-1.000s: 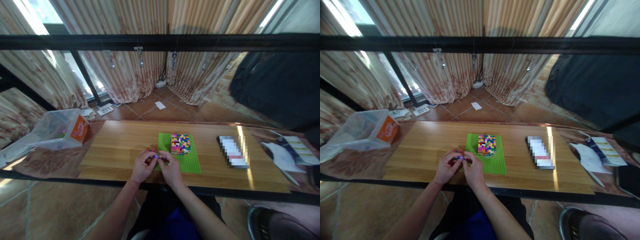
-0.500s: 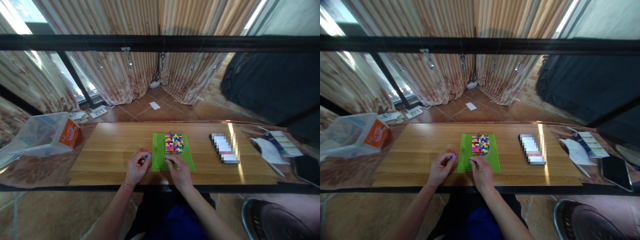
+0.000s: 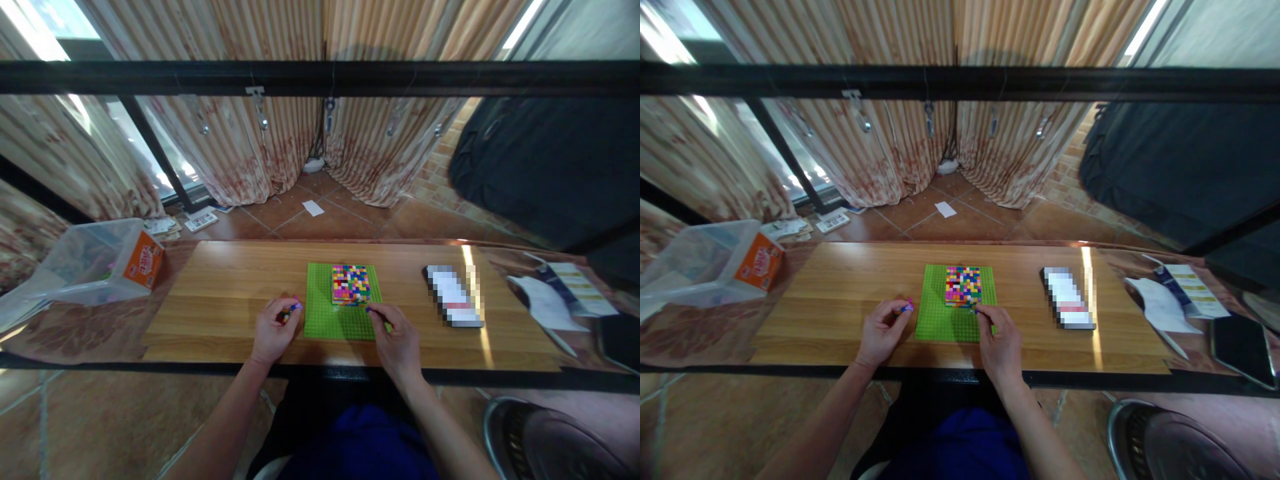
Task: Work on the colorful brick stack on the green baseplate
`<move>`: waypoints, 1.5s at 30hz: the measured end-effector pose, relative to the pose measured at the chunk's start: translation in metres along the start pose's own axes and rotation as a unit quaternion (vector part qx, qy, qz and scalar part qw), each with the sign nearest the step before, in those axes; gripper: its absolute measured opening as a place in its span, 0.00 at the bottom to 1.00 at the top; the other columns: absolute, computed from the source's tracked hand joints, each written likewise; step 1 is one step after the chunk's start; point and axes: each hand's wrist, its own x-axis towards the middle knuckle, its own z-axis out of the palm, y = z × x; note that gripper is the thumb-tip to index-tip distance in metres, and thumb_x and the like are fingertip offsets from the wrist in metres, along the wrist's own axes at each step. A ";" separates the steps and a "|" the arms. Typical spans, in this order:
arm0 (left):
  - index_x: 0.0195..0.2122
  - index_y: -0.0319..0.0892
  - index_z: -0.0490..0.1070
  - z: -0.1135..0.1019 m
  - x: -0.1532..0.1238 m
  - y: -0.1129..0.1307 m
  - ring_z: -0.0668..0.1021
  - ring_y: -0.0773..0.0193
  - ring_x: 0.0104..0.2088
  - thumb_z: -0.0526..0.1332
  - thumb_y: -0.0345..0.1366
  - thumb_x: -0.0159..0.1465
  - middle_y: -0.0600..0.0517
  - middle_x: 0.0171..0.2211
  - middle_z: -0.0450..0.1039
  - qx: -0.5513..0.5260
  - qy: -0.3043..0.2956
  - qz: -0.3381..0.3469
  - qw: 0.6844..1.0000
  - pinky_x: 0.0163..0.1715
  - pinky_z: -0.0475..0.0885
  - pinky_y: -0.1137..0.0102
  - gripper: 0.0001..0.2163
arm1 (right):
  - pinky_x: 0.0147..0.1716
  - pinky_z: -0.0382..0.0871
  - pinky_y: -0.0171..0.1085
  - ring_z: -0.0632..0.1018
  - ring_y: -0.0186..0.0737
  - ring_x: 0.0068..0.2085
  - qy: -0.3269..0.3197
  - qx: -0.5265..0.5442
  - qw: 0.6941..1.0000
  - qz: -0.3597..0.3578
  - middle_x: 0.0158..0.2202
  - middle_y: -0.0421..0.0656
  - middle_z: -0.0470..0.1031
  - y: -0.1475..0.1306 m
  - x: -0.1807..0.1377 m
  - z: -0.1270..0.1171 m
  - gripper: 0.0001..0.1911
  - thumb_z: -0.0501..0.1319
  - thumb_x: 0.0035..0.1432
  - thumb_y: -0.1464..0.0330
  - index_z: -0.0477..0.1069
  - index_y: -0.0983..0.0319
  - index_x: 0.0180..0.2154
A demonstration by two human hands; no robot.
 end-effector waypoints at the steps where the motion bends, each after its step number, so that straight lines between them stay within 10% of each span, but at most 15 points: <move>1: 0.37 0.43 0.75 0.000 0.000 -0.001 0.78 0.64 0.37 0.62 0.36 0.62 0.50 0.36 0.78 -0.003 0.001 -0.002 1.000 0.39 0.73 0.68 0.05 | 0.39 0.72 0.40 0.78 0.41 0.38 0.002 -0.003 1.000 0.001 0.36 0.45 0.78 0.001 0.000 -0.001 0.10 0.56 0.60 0.66 0.75 0.60 0.38; 45: 0.38 0.44 0.75 0.000 0.001 0.001 0.79 0.63 0.37 0.62 0.36 0.61 0.50 0.36 0.78 -0.003 0.001 -0.018 1.000 0.38 0.74 0.69 0.05 | 0.33 0.71 0.37 0.77 0.39 0.33 0.040 -0.090 0.994 -0.055 0.34 0.45 0.79 0.012 0.017 0.011 0.11 0.56 0.61 0.66 0.76 0.62 0.37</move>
